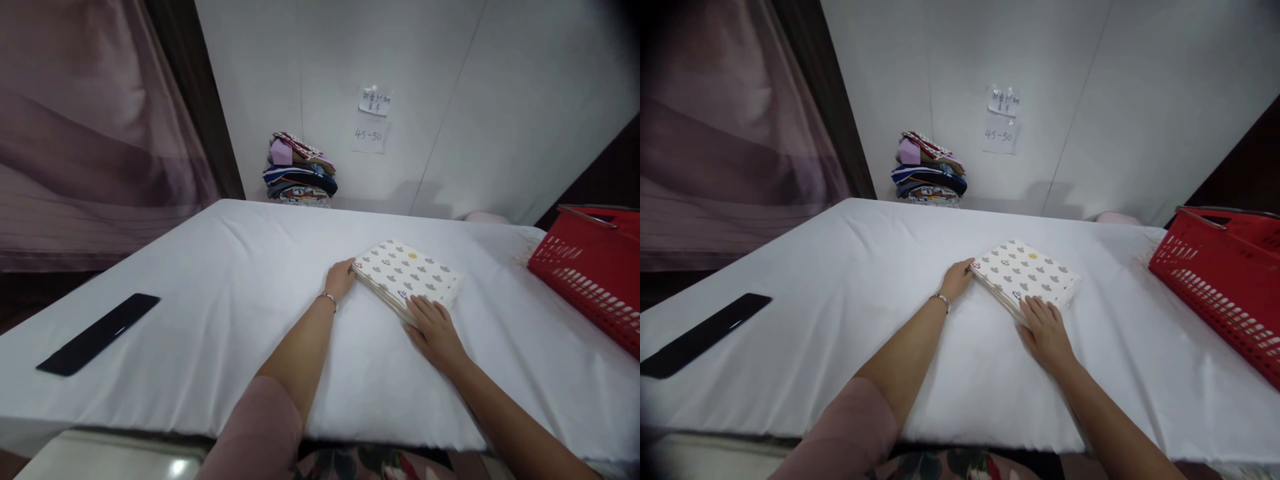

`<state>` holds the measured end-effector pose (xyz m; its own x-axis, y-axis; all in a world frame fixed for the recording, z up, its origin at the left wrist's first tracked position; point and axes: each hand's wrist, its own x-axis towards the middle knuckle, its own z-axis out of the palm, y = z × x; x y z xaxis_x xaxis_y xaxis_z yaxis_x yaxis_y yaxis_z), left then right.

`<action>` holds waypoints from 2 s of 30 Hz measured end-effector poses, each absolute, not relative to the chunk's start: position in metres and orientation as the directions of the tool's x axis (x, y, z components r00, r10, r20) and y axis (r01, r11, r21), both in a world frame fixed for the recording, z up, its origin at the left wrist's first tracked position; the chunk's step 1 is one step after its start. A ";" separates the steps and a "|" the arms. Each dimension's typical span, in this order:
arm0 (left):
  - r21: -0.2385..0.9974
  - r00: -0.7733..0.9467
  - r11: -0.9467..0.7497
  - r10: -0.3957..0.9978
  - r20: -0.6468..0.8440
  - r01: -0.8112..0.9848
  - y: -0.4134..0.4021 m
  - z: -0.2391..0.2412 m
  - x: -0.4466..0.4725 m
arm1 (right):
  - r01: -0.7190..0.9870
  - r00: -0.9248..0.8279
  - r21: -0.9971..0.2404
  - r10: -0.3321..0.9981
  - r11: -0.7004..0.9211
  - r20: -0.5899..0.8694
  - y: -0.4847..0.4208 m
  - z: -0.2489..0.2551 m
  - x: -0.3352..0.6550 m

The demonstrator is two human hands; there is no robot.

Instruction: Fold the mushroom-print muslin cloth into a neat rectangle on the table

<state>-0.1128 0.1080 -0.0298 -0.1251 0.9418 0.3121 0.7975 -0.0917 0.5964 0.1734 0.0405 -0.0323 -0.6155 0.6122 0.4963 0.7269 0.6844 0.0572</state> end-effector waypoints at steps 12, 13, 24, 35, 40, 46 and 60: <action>0.660 -0.233 -0.044 0.916 0.326 0.750 0.070 -0.006 -0.118 | 0.700 -0.637 -0.004 0.627 0.714 0.448 0.031 -0.022 0.177; 0.635 -0.230 -0.036 0.915 0.332 0.772 0.061 -0.003 -0.119 | 0.693 -0.640 -0.012 0.623 0.721 0.449 0.029 -0.022 0.178; 0.407 -0.157 0.090 0.978 0.134 0.909 -0.017 0.011 -0.131 | 0.590 -0.704 -0.121 0.582 0.798 0.407 0.009 -0.018 0.190; 0.256 0.204 -0.271 0.944 0.260 0.928 0.038 0.030 -0.068 | 0.661 -0.612 -0.312 0.731 0.682 0.302 0.039 0.045 0.136; 0.228 0.119 -0.128 0.992 0.053 0.965 0.061 0.004 -0.072 | 0.880 -0.425 -0.210 0.904 0.426 0.056 0.080 0.024 0.130; 0.232 0.136 -0.143 0.990 0.047 0.962 0.061 0.000 -0.074 | 0.907 -0.400 -0.135 0.916 0.399 0.022 0.091 0.000 0.140; 0.315 -0.006 0.024 0.998 -0.056 0.949 0.073 0.000 -0.087 | 0.927 -0.350 -0.152 0.936 0.342 -0.025 0.128 0.019 0.142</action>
